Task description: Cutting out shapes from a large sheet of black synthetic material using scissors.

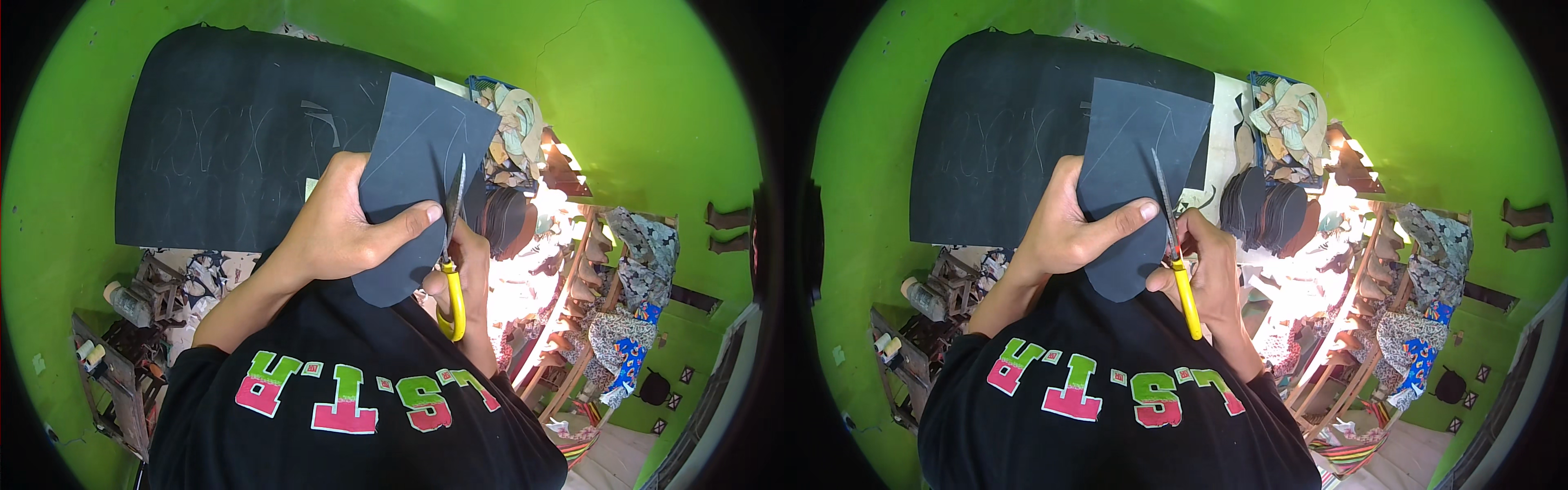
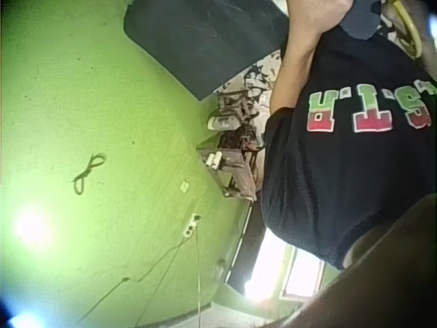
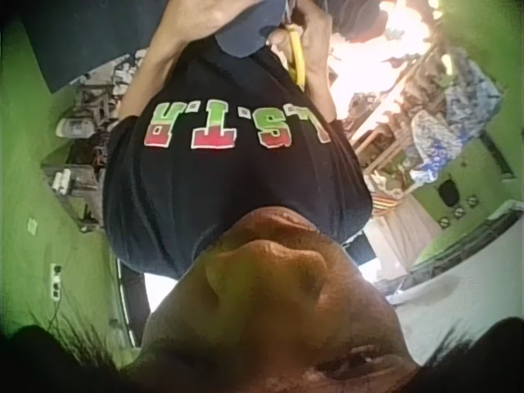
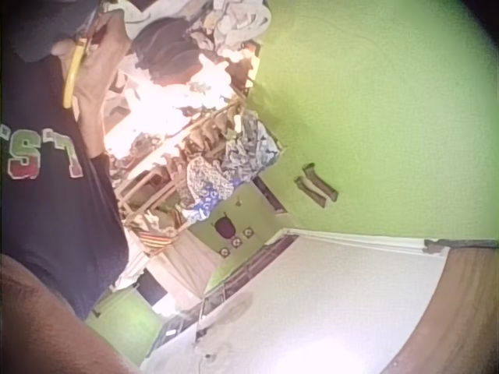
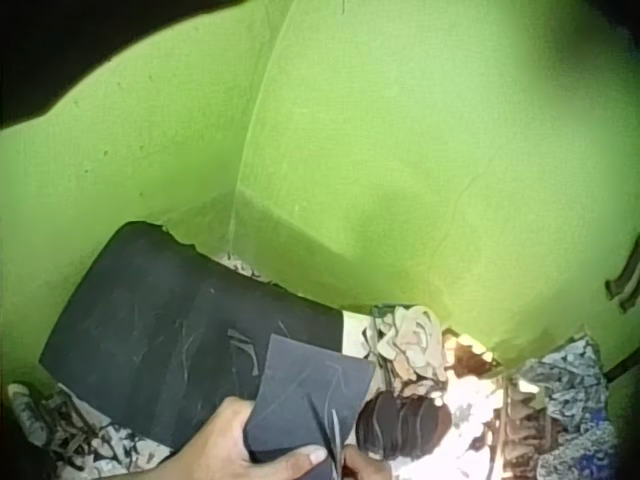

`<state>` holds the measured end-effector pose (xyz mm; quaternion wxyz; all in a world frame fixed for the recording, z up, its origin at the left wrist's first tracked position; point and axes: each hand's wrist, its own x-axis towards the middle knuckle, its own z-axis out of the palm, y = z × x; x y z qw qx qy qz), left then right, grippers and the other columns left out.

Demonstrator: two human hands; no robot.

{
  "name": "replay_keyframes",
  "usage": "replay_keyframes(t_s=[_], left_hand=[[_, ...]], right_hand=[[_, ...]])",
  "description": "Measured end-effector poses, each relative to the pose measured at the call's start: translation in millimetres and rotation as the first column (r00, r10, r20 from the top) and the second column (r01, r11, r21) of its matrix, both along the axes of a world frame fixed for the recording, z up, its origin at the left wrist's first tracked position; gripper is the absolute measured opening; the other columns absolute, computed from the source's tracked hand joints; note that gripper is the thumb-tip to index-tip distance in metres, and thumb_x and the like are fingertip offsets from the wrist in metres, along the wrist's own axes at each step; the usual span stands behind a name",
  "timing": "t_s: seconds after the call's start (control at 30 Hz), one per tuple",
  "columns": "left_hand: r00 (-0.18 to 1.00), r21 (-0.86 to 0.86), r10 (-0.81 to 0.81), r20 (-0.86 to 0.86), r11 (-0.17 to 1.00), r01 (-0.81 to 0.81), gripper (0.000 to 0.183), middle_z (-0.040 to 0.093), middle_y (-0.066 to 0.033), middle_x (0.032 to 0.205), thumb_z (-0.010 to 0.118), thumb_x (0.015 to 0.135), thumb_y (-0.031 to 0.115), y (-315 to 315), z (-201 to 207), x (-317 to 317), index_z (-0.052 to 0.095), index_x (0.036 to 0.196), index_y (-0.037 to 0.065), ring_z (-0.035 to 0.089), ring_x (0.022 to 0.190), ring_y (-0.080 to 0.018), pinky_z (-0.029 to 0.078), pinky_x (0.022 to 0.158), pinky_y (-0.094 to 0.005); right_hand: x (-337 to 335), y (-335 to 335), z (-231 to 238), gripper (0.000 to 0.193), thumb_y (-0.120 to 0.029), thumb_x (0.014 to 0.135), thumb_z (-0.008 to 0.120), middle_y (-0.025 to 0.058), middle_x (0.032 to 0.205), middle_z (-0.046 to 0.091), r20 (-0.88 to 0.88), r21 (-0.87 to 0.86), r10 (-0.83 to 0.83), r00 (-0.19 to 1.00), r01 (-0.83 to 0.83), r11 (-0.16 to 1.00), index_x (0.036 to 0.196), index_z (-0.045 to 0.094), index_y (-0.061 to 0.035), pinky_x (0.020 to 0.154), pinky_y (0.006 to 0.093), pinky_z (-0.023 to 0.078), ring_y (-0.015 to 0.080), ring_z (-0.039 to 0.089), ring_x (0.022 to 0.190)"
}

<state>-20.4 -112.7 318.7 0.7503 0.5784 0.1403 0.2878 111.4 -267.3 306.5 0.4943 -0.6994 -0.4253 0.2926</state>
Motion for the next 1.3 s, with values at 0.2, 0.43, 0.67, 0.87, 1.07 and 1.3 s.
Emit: replay_keyframes(t_s=[0.2, 0.43, 0.67, 0.87, 1.07, 1.3], left_hand=[[0.995, -0.002, 0.066, 0.069, 0.998, -0.066, 0.018, 0.071, -0.0075, 0.082, 0.075, 0.086, 0.006, -2, -6, 3, 0.066, 0.097, -0.006, 0.064, 0.074, -0.0113, 0.052, 0.068, -0.0285], [0.986, 0.016, 0.162, 0.033, 0.987, -0.163, 0.019, 0.068, -0.0024, 0.080, 0.062, 0.100, 0.014, 9, -1, 6, 0.064, 0.095, -0.004, 0.059, 0.071, -0.0051, 0.048, 0.062, -0.0243], [0.992, 0.021, 0.124, 0.031, 0.992, -0.125, 0.018, 0.068, -0.0033, 0.080, 0.061, 0.100, 0.013, 7, 3, 3, 0.064, 0.096, -0.004, 0.058, 0.070, -0.0054, 0.048, 0.063, -0.0248], [0.996, 0.061, 0.094, -0.003, 0.994, -0.093, 0.019, 0.069, -0.0059, 0.080, 0.060, 0.100, 0.013, 1, 4, 3, 0.064, 0.098, -0.005, 0.059, 0.073, -0.0074, 0.049, 0.066, -0.0270], [0.994, 0.043, 0.111, 0.020, 0.993, -0.111, 0.018, 0.069, -0.0060, 0.081, 0.060, 0.100, 0.013, 2, 6, 3, 0.064, 0.098, -0.005, 0.058, 0.074, -0.0075, 0.048, 0.067, -0.0266], [0.999, -0.077, 0.042, 0.023, 0.996, -0.040, 0.023, 0.067, -0.0029, 0.075, 0.059, 0.102, 0.018, 10, 3, 2, 0.064, 0.092, -0.002, 0.058, 0.068, -0.0055, 0.047, 0.061, -0.0241]], right_hand=[[2, -10, -13, 0.081, -0.079, 0.062, 0.076, 0.0001, 0.053, 0.045, 0.080, -0.021, 0.005, 0.997, -0.003, 1.000, 0.068, 0.044, -0.0054, 0.045, 0.0262, 0.034, 0.0085, 0.045, 0.048], [3, -9, -7, 0.079, -0.075, 0.059, 0.082, 0.0013, 0.053, 0.044, 0.239, -0.104, -0.001, 0.971, 0.026, 0.994, 0.065, 0.045, -0.0049, 0.044, 0.0267, 0.034, 0.0080, 0.044, 0.048], [9, -5, -19, 0.081, -0.072, 0.048, 0.087, -0.0044, 0.063, 0.052, -0.143, -0.060, -0.015, 0.990, 0.007, 0.998, 0.073, 0.049, -0.0049, 0.051, 0.0205, 0.038, 0.0034, 0.047, 0.057], [-1, 10, -3, 0.084, -0.075, 0.047, 0.084, -0.0035, 0.069, 0.053, -0.274, -0.018, -0.032, 0.961, 0.028, 0.999, 0.077, 0.050, -0.0045, 0.057, 0.0203, 0.039, 0.0026, 0.050, 0.065], [2, 4, -16, 0.082, -0.075, 0.052, 0.084, -0.0056, 0.067, 0.046, -0.245, -0.012, 0.029, 0.969, -0.033, 0.999, 0.076, 0.048, -0.0056, 0.054, 0.0224, 0.031, 0.0029, 0.040, 0.063], [-7, 11, -18, 0.077, -0.067, 0.055, 0.089, -0.0052, 0.067, 0.046, -0.425, 0.097, 0.057, 0.903, -0.017, 0.995, 0.072, 0.046, -0.0053, 0.055, 0.0231, 0.027, 0.0034, 0.038, 0.064]])
